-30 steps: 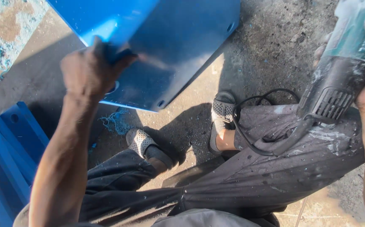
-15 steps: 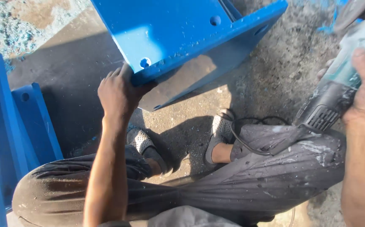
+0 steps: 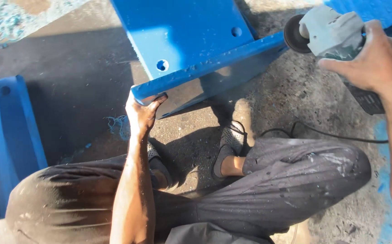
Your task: Grinding and smoothing the edges of blue plastic manufacturing components using an electric angle grinder.
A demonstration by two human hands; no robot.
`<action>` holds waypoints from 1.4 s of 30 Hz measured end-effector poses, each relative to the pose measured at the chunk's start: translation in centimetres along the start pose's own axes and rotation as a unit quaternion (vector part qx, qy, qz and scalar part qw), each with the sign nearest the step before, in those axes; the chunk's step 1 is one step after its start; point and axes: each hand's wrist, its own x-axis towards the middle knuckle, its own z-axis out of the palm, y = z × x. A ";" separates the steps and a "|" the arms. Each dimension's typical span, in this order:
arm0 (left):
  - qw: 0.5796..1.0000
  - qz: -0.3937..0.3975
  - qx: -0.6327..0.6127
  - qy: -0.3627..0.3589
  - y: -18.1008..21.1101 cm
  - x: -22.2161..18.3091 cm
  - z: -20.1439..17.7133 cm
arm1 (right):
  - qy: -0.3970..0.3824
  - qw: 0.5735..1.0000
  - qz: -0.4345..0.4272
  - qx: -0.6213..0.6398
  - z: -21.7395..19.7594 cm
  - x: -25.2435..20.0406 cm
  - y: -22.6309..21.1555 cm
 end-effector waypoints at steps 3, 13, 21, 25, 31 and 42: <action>0.998 -0.009 -0.062 0.010 -0.6 0.6 -0.1 | 0.002 0.998 0.027 -0.055 1.6 1.3 2.2; 0.984 0.009 -0.179 -0.009 -1.4 0.3 0.2 | -0.079 0.995 0.045 0.033 2.8 2.2 -1.2; 0.986 0.009 -0.164 -0.016 -1.5 0.3 -0.1 | -0.052 0.994 0.099 -0.005 4.3 4.7 2.1; 0.992 -0.004 -0.124 0.009 -2.0 0.7 0.1 | -0.034 0.990 0.134 0.031 4.7 4.9 1.4; 0.985 -0.019 -0.170 -0.003 -2.2 0.1 -0.5 | 0.034 0.990 0.113 0.076 6.2 5.1 0.8; 0.996 0.002 -0.085 -0.016 -2.6 -0.2 -1.3 | -0.035 0.998 0.012 0.055 3.9 4.0 -3.0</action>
